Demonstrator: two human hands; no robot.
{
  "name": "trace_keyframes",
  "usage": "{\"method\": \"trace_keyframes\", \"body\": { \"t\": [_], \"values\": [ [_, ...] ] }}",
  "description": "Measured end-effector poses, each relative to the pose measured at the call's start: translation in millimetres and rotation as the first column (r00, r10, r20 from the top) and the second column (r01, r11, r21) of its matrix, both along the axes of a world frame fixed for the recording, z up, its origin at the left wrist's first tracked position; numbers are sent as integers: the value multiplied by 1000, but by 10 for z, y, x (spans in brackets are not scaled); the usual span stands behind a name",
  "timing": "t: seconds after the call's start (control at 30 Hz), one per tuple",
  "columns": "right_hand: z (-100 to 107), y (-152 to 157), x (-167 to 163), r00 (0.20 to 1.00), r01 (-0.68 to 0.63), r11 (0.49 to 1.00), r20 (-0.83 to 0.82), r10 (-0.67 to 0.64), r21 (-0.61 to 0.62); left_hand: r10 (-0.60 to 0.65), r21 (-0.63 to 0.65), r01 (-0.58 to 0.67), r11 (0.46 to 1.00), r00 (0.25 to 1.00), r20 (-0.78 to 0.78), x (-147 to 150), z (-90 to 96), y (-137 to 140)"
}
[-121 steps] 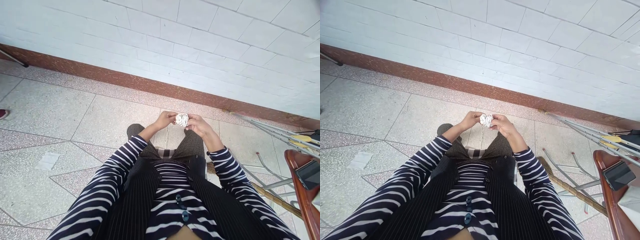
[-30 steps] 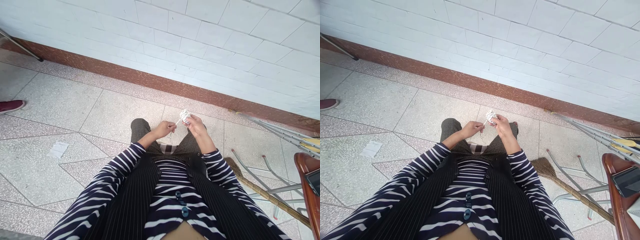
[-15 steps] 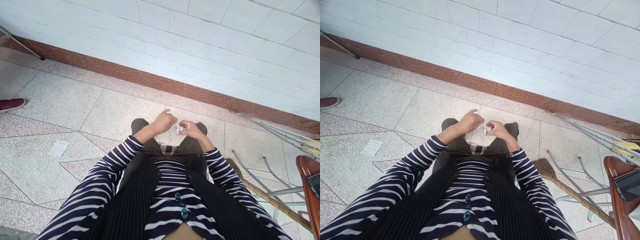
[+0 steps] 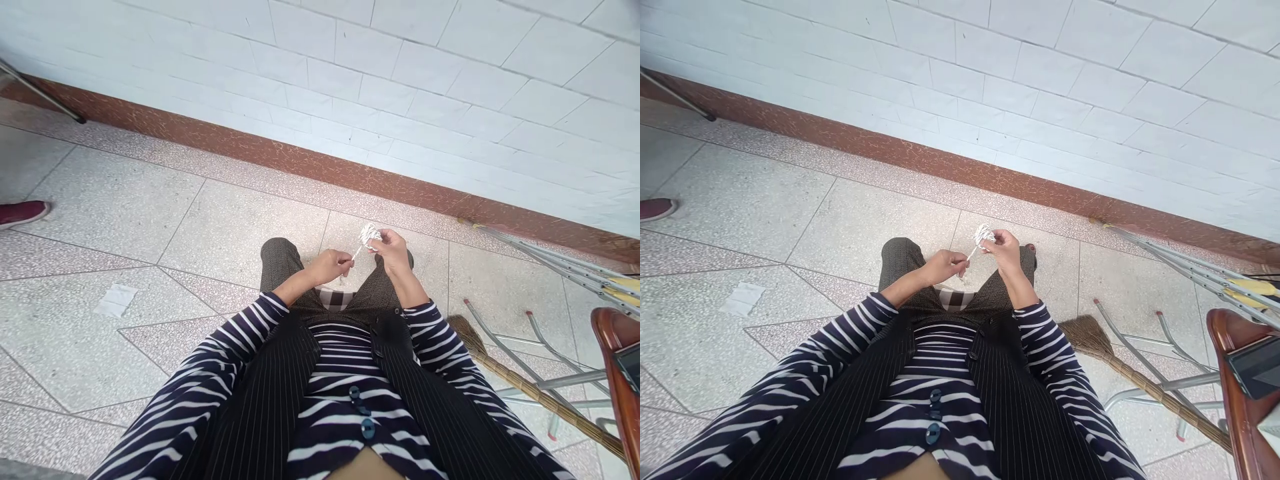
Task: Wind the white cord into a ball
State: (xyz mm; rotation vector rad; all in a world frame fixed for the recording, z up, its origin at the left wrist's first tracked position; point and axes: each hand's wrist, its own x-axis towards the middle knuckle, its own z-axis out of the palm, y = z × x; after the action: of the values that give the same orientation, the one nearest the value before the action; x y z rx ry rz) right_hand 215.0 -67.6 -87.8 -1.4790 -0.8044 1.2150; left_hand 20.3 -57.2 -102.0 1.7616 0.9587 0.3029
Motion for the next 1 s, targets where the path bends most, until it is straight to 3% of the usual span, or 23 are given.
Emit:
{"method": "trace_keyframes", "body": {
  "t": [0.07, 0.13, 0.2, 0.23, 0.3, 0.4, 0.47, 0.53, 0.6, 0.7, 1.0],
  "values": [
    [-57, 34, 37, 945, 23, 997, 323, -44, 67, -48, 71, 51, 996, 998, -33, 3, 10, -5],
    [-107, 59, 79, 783, -22, 995, 621, -41, 93, -103, 182, 117, 976, 991, -84, 6, 41, 37],
    [-146, 61, 107, 644, -131, 991, 763, 55, 40, -128, 308, 165, 937, 982, -138, -2, 89, 123],
    [-160, 50, 110, 626, -196, 981, 769, 131, -8, -125, 371, 179, 911, 979, -163, -12, 115, 177],
    [-168, 3, 94, 691, -349, 931, 640, 336, -112, -108, 484, 193, 854, 974, -198, -46, 165, 294],
    [-131, -102, 43, 824, -534, 834, 133, 550, -139, -112, 561, 199, 803, 976, -187, -99, 197, 419],
    [-86, -167, 15, 833, -547, 833, -160, 530, -86, -105, 527, 156, 835, 987, -126, -109, 179, 436],
    [-46, -212, 2, 834, -497, 867, -301, 462, -46, -74, 419, 78, 905, 997, -27, -97, 139, 404],
    [-24, -235, -3, 826, -457, 889, -381, 414, -24, -31, 267, 8, 964, 996, 82, -77, 90, 350],
    [-9, -247, -19, 814, -407, 913, -453, 364, 2, 37, 115, -57, 992, 986, 165, -57, 22, 282],
    [130, -208, -63, 876, -306, 952, -393, 282, 0, 41, 78, -44, 996, 998, 41, -68, -87, 29]
  ]
}}
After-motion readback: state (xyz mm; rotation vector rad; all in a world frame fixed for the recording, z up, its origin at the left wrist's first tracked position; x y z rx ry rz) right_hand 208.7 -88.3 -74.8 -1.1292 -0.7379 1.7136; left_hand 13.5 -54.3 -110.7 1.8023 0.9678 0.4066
